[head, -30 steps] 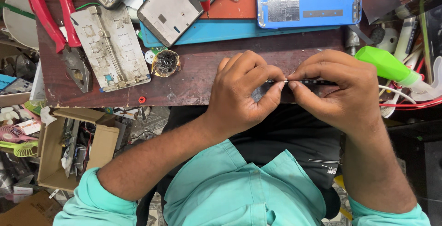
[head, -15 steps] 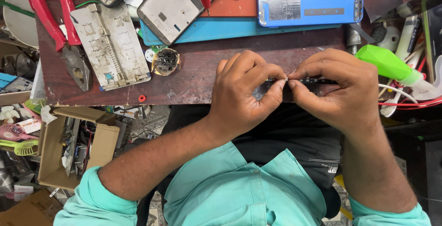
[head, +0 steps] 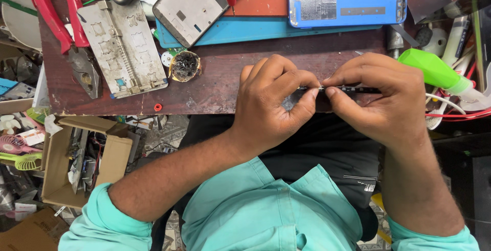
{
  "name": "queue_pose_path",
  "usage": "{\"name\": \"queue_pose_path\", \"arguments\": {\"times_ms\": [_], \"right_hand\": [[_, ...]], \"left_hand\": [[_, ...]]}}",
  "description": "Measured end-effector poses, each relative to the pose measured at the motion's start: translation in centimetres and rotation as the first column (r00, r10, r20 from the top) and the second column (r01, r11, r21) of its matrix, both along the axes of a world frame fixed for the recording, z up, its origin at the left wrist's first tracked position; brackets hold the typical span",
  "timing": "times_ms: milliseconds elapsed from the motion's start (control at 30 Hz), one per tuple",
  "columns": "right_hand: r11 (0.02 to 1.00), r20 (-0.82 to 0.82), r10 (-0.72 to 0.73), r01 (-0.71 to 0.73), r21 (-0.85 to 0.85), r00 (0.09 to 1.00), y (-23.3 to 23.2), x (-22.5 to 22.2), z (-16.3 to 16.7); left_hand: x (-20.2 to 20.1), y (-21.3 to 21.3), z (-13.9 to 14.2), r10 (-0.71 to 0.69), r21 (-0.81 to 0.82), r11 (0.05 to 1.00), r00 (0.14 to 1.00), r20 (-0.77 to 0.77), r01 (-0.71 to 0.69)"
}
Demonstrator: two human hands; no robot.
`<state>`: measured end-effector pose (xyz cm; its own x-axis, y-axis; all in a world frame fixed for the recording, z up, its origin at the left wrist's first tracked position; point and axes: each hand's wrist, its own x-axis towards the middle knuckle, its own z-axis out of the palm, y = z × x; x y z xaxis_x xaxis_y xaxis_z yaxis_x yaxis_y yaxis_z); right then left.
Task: The person repairs a smartphone by applying adhesive to a small internal component and reattaching it to the device. They then place the phone into a blue case and test the screen functionality.
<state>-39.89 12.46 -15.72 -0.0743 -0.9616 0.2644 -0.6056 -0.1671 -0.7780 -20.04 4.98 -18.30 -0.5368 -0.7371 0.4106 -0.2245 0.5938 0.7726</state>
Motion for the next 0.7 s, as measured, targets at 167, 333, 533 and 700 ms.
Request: {"name": "queue_pose_path", "arguments": {"times_ms": [167, 333, 533, 700], "right_hand": [[1.0, -0.019, 0.014, -0.014, -0.016, 1.0, -0.05, -0.03, -0.01], [1.0, -0.032, -0.003, 0.002, -0.015, 0.999, -0.03, 0.05, -0.05], [0.999, -0.025, 0.01, -0.011, -0.033, 1.0, -0.09, 0.09, -0.01], [1.0, -0.023, 0.0, 0.0, -0.025, 1.0, 0.02, 0.11, 0.15]], "left_hand": [[-0.03, -0.05, -0.08, -0.003, -0.004, 1.0, 1.0, 0.004, 0.003], [-0.01, -0.1, -0.17, -0.006, -0.01, 1.0, 1.0, 0.001, 0.006], [0.1, -0.25, -0.13, -0.015, -0.031, 0.999, 1.0, 0.001, 0.015], [0.33, -0.41, -0.05, -0.044, 0.006, 0.999, 0.999, -0.019, 0.044]]}}
